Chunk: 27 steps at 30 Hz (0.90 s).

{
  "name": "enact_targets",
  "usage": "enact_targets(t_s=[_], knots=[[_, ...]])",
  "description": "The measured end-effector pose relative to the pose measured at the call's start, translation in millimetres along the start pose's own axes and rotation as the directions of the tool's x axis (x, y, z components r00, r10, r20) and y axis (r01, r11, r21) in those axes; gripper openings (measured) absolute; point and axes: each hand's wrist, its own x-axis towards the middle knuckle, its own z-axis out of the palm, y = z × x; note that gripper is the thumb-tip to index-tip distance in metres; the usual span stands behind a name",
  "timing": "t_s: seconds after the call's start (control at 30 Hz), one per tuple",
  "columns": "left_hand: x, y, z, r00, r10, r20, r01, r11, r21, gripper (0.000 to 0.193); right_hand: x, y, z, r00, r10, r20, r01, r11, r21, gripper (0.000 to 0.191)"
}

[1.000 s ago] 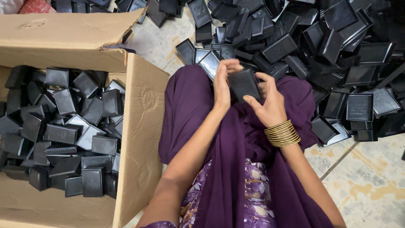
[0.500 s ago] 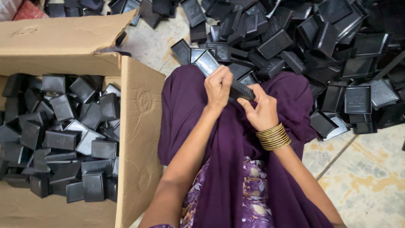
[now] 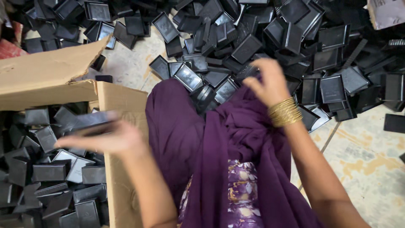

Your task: The person sits on the floor among a large pile of black plastic boxes and sorts them one at a time, placing boxes into open cardboard cartons beside them. They pick up individual boxes from the floor pile, handle and turn them, and drop them into the cartons, occasionally reaching across the pile for the next box.

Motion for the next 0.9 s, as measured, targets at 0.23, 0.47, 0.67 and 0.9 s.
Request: enact_targets(t_s=[0.23,0.47,0.67,0.9], knots=[[-6,12,-5,0.821,-0.363,0.441,0.470,0.868,-0.161,0.065,29,151,9,0.885,0.399,-0.239,-0.447,0.872,-0.199,0.048],[-49,-118,6,0.782,-0.513,0.353,0.273,0.792,0.546,0.030,37,137,0,0.946,0.319,-0.055,-0.322,0.944,-0.075,0.045],[-30,-208,-26,0.652,-0.502,0.568,-0.726,-0.199,0.658,0.071,-25,45,-6,0.902,0.417,0.116,-0.432,0.881,0.194,0.062],[-25,-234,-47,0.507,-0.689,0.518,-0.839,-0.258,0.479,0.074,-61,17,-3,0.862,0.468,0.196,-0.507,0.812,0.290,0.066]])
